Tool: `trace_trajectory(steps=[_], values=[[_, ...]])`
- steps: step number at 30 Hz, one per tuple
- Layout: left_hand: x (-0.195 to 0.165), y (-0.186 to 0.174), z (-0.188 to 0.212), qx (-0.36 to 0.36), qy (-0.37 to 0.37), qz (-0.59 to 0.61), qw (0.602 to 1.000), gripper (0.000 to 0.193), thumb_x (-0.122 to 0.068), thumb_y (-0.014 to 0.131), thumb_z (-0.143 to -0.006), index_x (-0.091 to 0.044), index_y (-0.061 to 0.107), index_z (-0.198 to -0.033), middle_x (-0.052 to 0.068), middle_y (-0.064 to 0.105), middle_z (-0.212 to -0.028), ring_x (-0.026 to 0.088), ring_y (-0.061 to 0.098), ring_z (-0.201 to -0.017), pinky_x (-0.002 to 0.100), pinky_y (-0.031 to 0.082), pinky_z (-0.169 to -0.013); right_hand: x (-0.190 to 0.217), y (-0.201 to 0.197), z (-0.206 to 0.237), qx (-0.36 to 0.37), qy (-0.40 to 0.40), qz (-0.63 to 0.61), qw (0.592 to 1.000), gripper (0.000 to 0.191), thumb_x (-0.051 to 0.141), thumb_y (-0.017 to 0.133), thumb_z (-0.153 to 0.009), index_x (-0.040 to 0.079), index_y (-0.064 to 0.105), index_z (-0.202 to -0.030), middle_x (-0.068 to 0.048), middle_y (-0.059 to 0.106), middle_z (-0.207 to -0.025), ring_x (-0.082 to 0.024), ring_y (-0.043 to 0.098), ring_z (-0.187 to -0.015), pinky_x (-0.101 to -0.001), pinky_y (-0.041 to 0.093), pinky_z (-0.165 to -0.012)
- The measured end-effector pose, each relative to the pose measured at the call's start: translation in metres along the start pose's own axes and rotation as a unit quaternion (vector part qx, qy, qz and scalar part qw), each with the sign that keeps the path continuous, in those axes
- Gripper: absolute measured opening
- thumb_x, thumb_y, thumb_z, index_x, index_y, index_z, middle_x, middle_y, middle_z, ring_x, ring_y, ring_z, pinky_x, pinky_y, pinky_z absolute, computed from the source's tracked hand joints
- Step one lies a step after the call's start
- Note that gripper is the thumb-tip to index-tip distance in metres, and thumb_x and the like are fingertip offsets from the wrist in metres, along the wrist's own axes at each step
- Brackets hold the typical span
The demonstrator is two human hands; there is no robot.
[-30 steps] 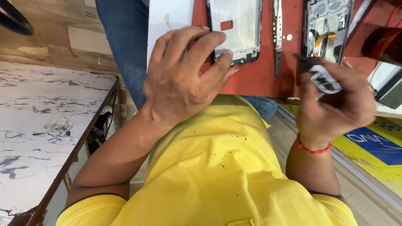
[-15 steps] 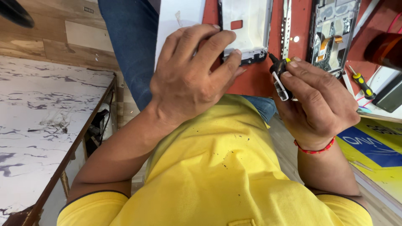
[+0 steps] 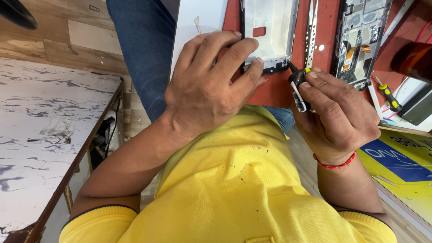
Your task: The person works on a disassembled smartphone, applying adhesive to the back housing and using a syringe to apply liquid to the internal frame. They then use a white plastic spudger to pry and adjust components along the phone's edge.
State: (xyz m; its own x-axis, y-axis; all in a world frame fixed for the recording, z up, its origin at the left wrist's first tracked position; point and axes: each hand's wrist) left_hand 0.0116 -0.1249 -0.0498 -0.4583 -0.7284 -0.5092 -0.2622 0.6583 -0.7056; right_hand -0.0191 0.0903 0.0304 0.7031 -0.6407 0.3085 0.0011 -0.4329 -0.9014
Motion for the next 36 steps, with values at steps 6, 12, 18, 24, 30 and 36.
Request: trace_trajectory(steps=[6,12,18,24,30,36], values=[[0.000,-0.001,0.000,0.002,0.000,0.005,1.000,0.019,-0.027,0.081,-0.096,-0.010,0.078,-0.105,0.006,0.065,-0.124,0.024,0.060,-0.118,0.039,0.052,-0.099,0.001,-0.001,0.001,0.009,0.011,0.009,1.000,0.019,-0.015,0.083,-0.081,-0.007,0.071,-0.094,-0.021,0.073,-0.095,-0.032,0.076,-0.093,-0.0403,0.066,-0.089],[0.000,-0.001,-0.001,0.002,-0.002,0.006,1.000,0.019,-0.026,0.080,-0.097,-0.009,0.078,-0.105,0.006,0.065,-0.124,0.025,0.060,-0.118,0.039,0.052,-0.100,0.004,-0.001,-0.005,0.013,0.008,0.013,1.000,0.020,-0.015,0.083,-0.081,-0.007,0.071,-0.094,-0.020,0.073,-0.095,-0.032,0.075,-0.092,-0.0397,0.065,-0.088],[-0.001,-0.002,0.000,0.000,-0.006,0.007,1.000,0.016,-0.022,0.080,-0.096,-0.009,0.079,-0.104,0.006,0.065,-0.123,0.025,0.060,-0.119,0.040,0.052,-0.100,0.018,-0.009,-0.015,0.059,0.025,0.036,0.997,0.023,-0.013,0.084,-0.081,-0.006,0.071,-0.099,-0.019,0.073,-0.099,-0.032,0.075,-0.096,-0.0384,0.064,-0.089],[-0.001,0.001,0.001,-0.005,-0.003,0.011,1.000,0.018,-0.024,0.080,-0.096,-0.008,0.080,-0.104,0.006,0.066,-0.122,0.025,0.059,-0.118,0.040,0.052,-0.099,0.016,-0.019,-0.019,0.096,0.079,0.018,0.992,0.026,-0.012,0.085,-0.084,-0.004,0.072,-0.104,-0.020,0.074,-0.106,-0.031,0.076,-0.099,-0.0344,0.063,-0.083],[-0.001,0.002,0.006,0.003,-0.008,0.008,1.000,0.015,-0.023,0.078,-0.099,-0.009,0.079,-0.104,0.006,0.065,-0.123,0.025,0.059,-0.120,0.041,0.051,-0.103,0.013,-0.009,-0.012,0.060,0.049,0.016,0.997,0.026,-0.013,0.086,-0.084,-0.004,0.071,-0.103,-0.018,0.073,-0.103,-0.031,0.076,-0.100,-0.0350,0.064,-0.085],[-0.001,0.002,0.006,0.006,-0.009,0.001,1.000,0.009,-0.019,0.078,-0.100,-0.011,0.078,-0.104,0.004,0.064,-0.125,0.024,0.058,-0.121,0.041,0.051,-0.106,0.018,-0.015,-0.010,0.079,0.106,0.019,0.991,0.025,-0.012,0.087,-0.083,-0.003,0.073,-0.101,-0.018,0.075,-0.101,-0.026,0.076,-0.088,-0.0305,0.060,-0.072]])
Point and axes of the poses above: each hand's wrist, its own z-axis away from the middle knuckle, its own y-axis out of the palm, x = y × z
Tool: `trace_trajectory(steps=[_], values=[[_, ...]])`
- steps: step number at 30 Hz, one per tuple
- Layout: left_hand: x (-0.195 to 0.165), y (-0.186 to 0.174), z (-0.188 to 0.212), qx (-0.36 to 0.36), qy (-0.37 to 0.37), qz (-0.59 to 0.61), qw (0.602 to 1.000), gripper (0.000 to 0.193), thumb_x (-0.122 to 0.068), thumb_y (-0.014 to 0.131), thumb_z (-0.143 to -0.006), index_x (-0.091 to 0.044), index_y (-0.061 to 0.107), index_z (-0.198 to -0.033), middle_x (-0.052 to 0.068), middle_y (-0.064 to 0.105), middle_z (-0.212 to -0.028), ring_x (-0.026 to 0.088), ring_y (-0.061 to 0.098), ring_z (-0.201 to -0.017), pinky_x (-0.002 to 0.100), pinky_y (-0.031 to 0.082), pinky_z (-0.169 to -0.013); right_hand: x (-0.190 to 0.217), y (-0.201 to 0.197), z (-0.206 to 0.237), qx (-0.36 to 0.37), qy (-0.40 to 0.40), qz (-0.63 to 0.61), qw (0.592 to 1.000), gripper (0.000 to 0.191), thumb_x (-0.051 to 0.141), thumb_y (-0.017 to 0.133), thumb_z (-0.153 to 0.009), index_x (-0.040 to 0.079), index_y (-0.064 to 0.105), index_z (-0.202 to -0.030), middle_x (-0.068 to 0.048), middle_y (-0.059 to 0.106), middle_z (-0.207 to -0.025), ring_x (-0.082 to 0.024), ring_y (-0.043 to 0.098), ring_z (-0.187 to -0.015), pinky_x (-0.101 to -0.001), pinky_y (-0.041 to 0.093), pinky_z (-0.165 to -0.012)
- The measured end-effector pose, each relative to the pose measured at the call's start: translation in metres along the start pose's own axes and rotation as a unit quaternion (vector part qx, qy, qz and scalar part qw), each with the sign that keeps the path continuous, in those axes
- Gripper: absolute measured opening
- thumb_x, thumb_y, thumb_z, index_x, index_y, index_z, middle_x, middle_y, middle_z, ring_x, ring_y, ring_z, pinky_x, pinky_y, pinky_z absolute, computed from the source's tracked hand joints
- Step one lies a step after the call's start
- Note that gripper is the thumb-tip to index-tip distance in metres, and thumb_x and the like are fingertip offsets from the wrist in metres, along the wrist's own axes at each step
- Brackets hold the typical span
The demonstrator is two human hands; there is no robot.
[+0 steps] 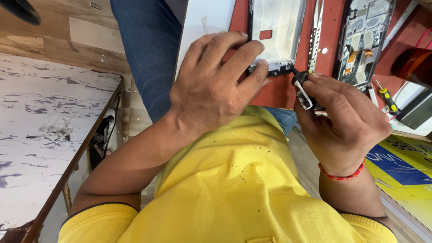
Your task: The person works on a disassembled smartphone, applying adhesive to the back housing and using a syringe to apply liquid to the internal frame. They then use a white plastic spudger to pry and adjust components along the phone's edge.
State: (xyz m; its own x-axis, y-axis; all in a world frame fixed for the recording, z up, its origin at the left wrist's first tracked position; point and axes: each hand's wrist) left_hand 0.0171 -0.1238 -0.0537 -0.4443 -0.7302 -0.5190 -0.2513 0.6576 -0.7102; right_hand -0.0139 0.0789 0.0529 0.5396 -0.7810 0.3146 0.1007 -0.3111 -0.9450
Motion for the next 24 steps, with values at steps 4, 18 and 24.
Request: trace_trajectory(steps=[4,18,24], values=[[0.000,0.003,0.002,-0.012,0.005,0.000,1.000,0.011,-0.020,0.078,-0.097,-0.010,0.079,-0.100,0.005,0.065,-0.125,0.025,0.058,-0.120,0.041,0.051,-0.101,-0.008,-0.006,0.005,0.029,0.049,-0.061,0.997,0.023,-0.013,0.083,-0.087,-0.006,0.073,-0.105,-0.018,0.076,-0.102,-0.021,0.073,-0.082,-0.0258,0.057,-0.066],[-0.002,-0.002,-0.012,0.010,0.013,-0.004,1.000,0.027,-0.031,0.087,-0.095,-0.009,0.076,-0.105,0.005,0.065,-0.120,0.024,0.058,-0.116,0.039,0.049,-0.096,-0.076,0.005,0.099,-0.134,0.209,-0.332,0.910,0.031,-0.008,0.079,-0.096,-0.002,0.059,-0.119,-0.013,0.069,-0.117,-0.018,0.069,-0.109,-0.0281,0.057,-0.099],[-0.016,-0.015,-0.022,0.039,-0.007,-0.018,0.999,0.029,-0.033,0.089,-0.093,-0.011,0.076,-0.108,0.003,0.066,-0.120,0.025,0.057,-0.117,0.040,0.048,-0.096,-0.104,-0.011,0.119,-0.078,0.174,-0.185,0.964,0.028,-0.009,0.082,-0.091,-0.002,0.064,-0.111,-0.014,0.072,-0.110,-0.024,0.067,-0.102,-0.0330,0.051,-0.099]])
Point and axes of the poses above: each hand's wrist, its own z-axis away from the middle knuckle, its own y-axis out of the palm, x = y × z
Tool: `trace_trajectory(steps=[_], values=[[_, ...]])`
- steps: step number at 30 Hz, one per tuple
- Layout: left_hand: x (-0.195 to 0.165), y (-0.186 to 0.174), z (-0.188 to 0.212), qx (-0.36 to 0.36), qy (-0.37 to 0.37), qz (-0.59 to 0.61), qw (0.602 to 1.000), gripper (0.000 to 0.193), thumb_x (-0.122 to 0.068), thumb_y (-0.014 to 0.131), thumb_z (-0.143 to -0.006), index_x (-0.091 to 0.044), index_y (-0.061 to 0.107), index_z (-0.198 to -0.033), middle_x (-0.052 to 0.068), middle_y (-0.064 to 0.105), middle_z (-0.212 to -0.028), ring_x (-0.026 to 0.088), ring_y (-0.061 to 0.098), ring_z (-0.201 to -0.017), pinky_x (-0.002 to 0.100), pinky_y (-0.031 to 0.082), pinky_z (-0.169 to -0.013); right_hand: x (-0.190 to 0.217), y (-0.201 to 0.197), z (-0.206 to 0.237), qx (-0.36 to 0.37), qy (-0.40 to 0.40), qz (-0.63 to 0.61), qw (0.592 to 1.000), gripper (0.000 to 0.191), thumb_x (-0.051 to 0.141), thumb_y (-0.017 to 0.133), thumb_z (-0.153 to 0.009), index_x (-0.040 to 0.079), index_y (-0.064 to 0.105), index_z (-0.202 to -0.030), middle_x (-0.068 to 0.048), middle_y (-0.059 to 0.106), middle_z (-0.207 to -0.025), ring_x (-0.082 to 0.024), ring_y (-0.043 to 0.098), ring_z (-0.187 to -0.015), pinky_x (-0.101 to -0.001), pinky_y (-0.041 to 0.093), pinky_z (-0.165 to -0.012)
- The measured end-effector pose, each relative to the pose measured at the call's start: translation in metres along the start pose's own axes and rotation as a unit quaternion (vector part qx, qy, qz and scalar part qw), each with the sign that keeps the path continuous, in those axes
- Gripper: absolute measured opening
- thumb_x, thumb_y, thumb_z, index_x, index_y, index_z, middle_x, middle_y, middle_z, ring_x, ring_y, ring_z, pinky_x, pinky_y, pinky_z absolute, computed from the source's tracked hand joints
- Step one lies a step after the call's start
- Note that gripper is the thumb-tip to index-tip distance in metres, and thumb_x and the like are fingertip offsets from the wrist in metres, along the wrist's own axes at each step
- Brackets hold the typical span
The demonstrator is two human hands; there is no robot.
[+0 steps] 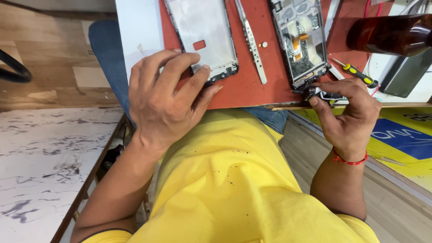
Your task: The person works on a disassembled smartphone, applying adhesive to the back housing and using a syringe to apply liquid to the internal frame. They then use a white plastic spudger to pry and adjust components along the phone's edge.
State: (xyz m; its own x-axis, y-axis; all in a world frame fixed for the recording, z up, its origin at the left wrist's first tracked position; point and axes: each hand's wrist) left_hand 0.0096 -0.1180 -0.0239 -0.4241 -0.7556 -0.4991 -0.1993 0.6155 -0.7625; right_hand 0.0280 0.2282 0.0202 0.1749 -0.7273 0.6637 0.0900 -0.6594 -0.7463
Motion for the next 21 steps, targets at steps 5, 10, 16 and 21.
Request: trace_trajectory(steps=[5,10,16,21], values=[[-0.010,0.004,-0.003,0.002,0.022,0.012,1.000,0.027,-0.026,0.088,-0.095,-0.011,0.075,-0.112,0.003,0.064,-0.121,0.024,0.055,-0.120,0.040,0.048,-0.097,0.007,-0.011,-0.014,0.027,-0.059,0.096,0.993,0.025,-0.004,0.083,-0.089,0.002,0.068,-0.108,-0.012,0.073,-0.110,-0.027,0.066,-0.101,-0.0361,0.049,-0.094],[-0.012,0.009,-0.009,0.011,0.011,0.015,1.000,0.030,-0.026,0.091,-0.092,-0.009,0.074,-0.111,0.005,0.064,-0.120,0.026,0.054,-0.120,0.041,0.047,-0.097,0.021,-0.012,-0.032,0.017,-0.120,0.154,0.981,0.035,0.004,0.089,-0.072,0.000,0.068,-0.100,-0.014,0.069,-0.108,-0.035,0.060,-0.098,-0.0456,0.047,-0.085],[-0.007,0.008,-0.001,0.020,-0.014,0.019,1.000,0.034,-0.031,0.094,-0.094,-0.011,0.075,-0.113,0.005,0.064,-0.122,0.028,0.055,-0.121,0.043,0.047,-0.100,0.035,0.013,-0.057,-0.030,-0.197,0.170,0.965,0.028,0.000,0.089,-0.092,0.008,0.073,-0.113,-0.007,0.065,-0.106,-0.027,0.056,-0.096,-0.0393,0.044,-0.084],[-0.006,0.010,0.005,0.023,-0.015,-0.003,1.000,0.030,-0.030,0.091,-0.094,-0.012,0.075,-0.111,0.003,0.065,-0.118,0.026,0.056,-0.120,0.043,0.048,-0.099,0.045,0.014,-0.080,0.040,-0.195,0.235,0.951,0.017,0.005,0.083,-0.096,0.011,0.075,-0.110,-0.003,0.063,-0.102,-0.025,0.055,-0.095,-0.0374,0.043,-0.081]])
Point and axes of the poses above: each hand's wrist, its own z-axis away from the middle knuckle, its own y-axis out of the palm, x = y × z
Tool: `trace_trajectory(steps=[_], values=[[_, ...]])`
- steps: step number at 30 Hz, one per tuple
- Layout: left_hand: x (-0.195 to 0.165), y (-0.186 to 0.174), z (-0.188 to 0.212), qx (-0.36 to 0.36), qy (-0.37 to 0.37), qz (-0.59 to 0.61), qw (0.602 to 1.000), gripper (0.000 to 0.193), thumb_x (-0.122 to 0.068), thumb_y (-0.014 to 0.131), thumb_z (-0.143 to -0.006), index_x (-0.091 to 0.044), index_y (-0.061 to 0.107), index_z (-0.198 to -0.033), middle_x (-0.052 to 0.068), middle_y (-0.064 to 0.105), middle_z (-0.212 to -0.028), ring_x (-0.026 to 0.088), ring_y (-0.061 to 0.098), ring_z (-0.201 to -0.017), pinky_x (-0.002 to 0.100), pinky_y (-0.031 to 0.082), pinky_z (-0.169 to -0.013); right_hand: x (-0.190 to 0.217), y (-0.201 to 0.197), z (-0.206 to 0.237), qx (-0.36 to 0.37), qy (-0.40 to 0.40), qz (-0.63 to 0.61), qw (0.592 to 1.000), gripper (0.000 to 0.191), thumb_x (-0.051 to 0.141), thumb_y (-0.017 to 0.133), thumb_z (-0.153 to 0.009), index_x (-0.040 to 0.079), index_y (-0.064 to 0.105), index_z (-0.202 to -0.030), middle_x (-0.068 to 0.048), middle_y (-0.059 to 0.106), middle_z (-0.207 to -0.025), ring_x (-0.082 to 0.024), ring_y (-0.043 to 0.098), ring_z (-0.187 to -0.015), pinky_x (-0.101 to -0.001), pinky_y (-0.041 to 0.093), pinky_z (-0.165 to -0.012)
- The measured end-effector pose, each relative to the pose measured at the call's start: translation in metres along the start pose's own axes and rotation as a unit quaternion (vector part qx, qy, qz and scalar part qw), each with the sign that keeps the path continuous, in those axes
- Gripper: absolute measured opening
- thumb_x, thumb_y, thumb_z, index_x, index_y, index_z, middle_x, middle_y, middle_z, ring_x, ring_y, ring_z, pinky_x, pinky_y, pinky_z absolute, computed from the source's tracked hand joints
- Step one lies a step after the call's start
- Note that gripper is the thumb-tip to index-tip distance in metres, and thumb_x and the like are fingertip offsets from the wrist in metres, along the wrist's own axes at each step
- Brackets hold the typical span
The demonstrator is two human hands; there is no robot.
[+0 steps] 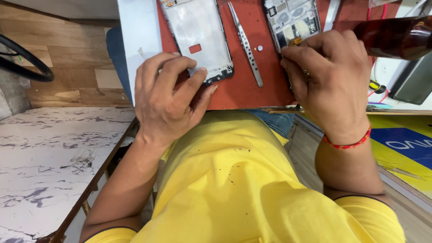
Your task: The person works on a disassembled smartphone, applying adhesive to the back housing and using a syringe to apply liquid to the internal frame. They then use a white plastic spudger to pry and adjust components along the phone's edge.
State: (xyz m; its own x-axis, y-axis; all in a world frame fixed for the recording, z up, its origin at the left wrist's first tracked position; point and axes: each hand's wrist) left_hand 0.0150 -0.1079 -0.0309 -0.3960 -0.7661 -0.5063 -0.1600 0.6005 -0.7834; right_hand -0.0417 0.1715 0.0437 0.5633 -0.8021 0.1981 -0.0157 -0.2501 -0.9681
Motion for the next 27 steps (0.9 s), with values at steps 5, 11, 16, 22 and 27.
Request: trace_trajectory(steps=[5,11,16,22,27], values=[[0.002,0.002,-0.001,-0.017,0.007,-0.001,1.000,0.026,-0.029,0.089,-0.095,-0.012,0.076,-0.110,0.001,0.064,-0.113,0.024,0.058,-0.116,0.042,0.049,-0.099,0.000,0.007,-0.025,0.025,-0.067,0.048,0.996,0.012,0.012,0.082,-0.097,0.016,0.079,-0.108,0.002,0.063,-0.098,-0.022,0.055,-0.091,-0.0365,0.043,-0.081],[0.008,0.004,0.001,-0.031,0.015,0.011,0.999,0.024,-0.027,0.086,-0.095,-0.011,0.077,-0.111,0.002,0.064,-0.112,0.024,0.058,-0.115,0.042,0.049,-0.097,0.000,0.015,-0.032,0.033,-0.076,0.047,0.996,0.015,0.011,0.083,-0.094,0.015,0.079,-0.109,0.003,0.064,-0.098,-0.022,0.055,-0.092,-0.0358,0.044,-0.081],[0.010,0.005,0.001,-0.034,0.024,0.024,0.999,0.024,-0.024,0.086,-0.094,-0.010,0.077,-0.112,0.001,0.064,-0.111,0.024,0.058,-0.115,0.042,0.049,-0.097,0.001,0.018,-0.033,0.041,-0.079,0.029,0.996,0.021,0.010,0.081,-0.090,0.013,0.079,-0.110,0.002,0.066,-0.101,-0.022,0.056,-0.094,-0.0354,0.046,-0.083],[0.013,0.003,0.000,-0.025,0.031,0.029,0.999,0.022,-0.024,0.086,-0.095,-0.008,0.077,-0.108,0.002,0.064,-0.112,0.024,0.058,-0.117,0.042,0.049,-0.099,0.003,-0.003,-0.032,0.066,-0.040,0.009,0.997,0.023,0.004,0.089,-0.089,0.008,0.079,-0.111,-0.005,0.067,-0.100,-0.024,0.059,-0.091,-0.0359,0.049,-0.079],[0.009,-0.001,-0.005,-0.039,0.031,0.010,0.999,0.026,-0.028,0.090,-0.091,-0.010,0.077,-0.105,0.003,0.063,-0.108,0.024,0.057,-0.112,0.042,0.049,-0.095,0.005,-0.048,0.005,0.114,0.113,-0.045,0.986,0.034,0.004,0.090,-0.092,0.001,0.073,-0.122,-0.016,0.066,-0.110,-0.027,0.067,-0.104,-0.0380,0.055,-0.087]])
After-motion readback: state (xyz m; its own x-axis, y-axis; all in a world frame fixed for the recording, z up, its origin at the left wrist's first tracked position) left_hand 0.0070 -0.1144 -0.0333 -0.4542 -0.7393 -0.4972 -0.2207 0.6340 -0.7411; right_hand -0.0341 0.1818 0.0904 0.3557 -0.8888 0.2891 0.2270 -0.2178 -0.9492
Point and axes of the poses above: each hand's wrist, its own z-axis away from the middle knuckle, its own y-axis out of the palm, x = y × z
